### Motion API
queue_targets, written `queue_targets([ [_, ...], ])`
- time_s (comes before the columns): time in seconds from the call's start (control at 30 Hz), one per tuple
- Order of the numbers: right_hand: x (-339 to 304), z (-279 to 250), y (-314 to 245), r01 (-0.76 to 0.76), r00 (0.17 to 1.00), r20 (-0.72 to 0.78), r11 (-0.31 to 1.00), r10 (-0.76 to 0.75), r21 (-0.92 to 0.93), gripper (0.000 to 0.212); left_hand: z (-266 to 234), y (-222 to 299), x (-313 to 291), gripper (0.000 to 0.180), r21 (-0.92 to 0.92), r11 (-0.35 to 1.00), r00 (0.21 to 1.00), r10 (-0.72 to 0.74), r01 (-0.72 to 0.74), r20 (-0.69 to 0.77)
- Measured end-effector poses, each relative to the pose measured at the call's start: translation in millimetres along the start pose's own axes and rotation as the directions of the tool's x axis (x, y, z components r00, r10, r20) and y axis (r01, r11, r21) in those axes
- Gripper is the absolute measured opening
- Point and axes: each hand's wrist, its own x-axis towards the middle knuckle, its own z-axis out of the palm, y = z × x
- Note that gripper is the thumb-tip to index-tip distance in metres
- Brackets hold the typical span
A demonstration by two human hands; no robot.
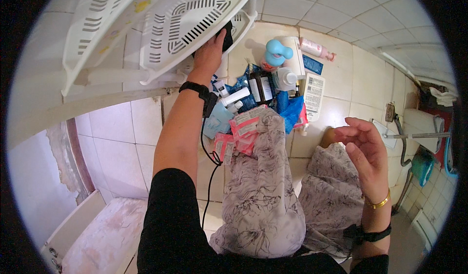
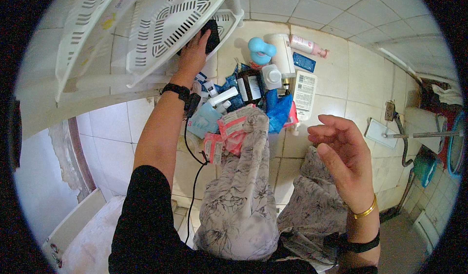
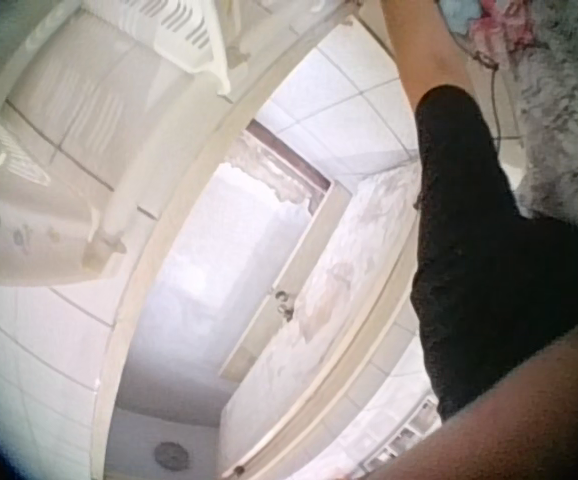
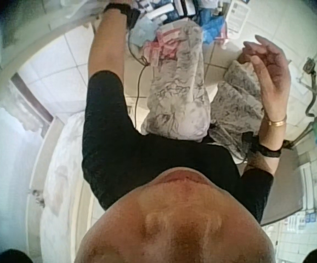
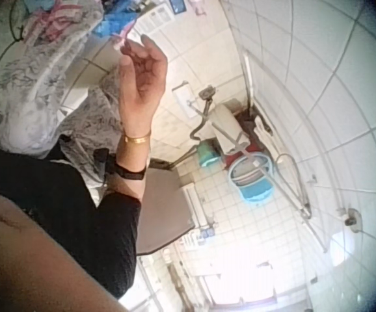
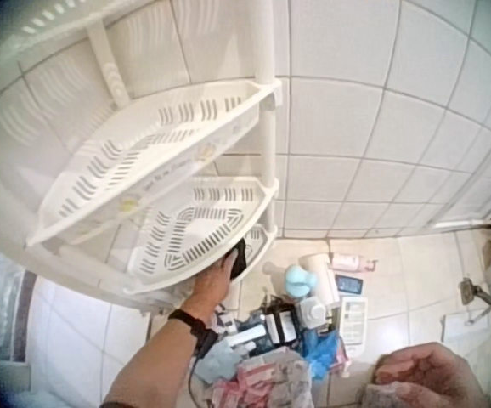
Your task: The person assembles a white plastic corner shelf by hand, then places several toiletry items including bottles, containers, and a brush onto the shelf tiers.
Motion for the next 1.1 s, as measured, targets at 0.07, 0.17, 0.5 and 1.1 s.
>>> queue_targets([
  [0.07, 2, -1, 5, 0.0, 1.0, -0.011, 1.0, 0.0, 0.009, 0.047, 2, 0, 2, 0.074, -0.035, 0.996, 0.991, 0.09, -0.087, 0.096],
  [0.17, 3, -1, 8, -0.02, 0.999, -0.034, 1.0, 0.02, 0.001, 0.047, 13, 2, 4, 0.067, 0.081, 0.983, 0.965, 0.145, -0.166, 0.218],
  [0.5, 16, -4, 15, -0.035, 0.998, -0.046, 0.999, 0.035, 0.0, 0.047, 77, -41, 33, 0.065, 0.337, 0.915, 0.972, 0.235, -0.223, 0.004],
  [1.1, 3, -11, 2, -0.011, 0.999, -0.03, 1.0, 0.011, 0.002, 0.047, 10, -53, -42, 0.071, 0.162, 0.951, 0.952, 0.229, -0.263, 0.201],
])
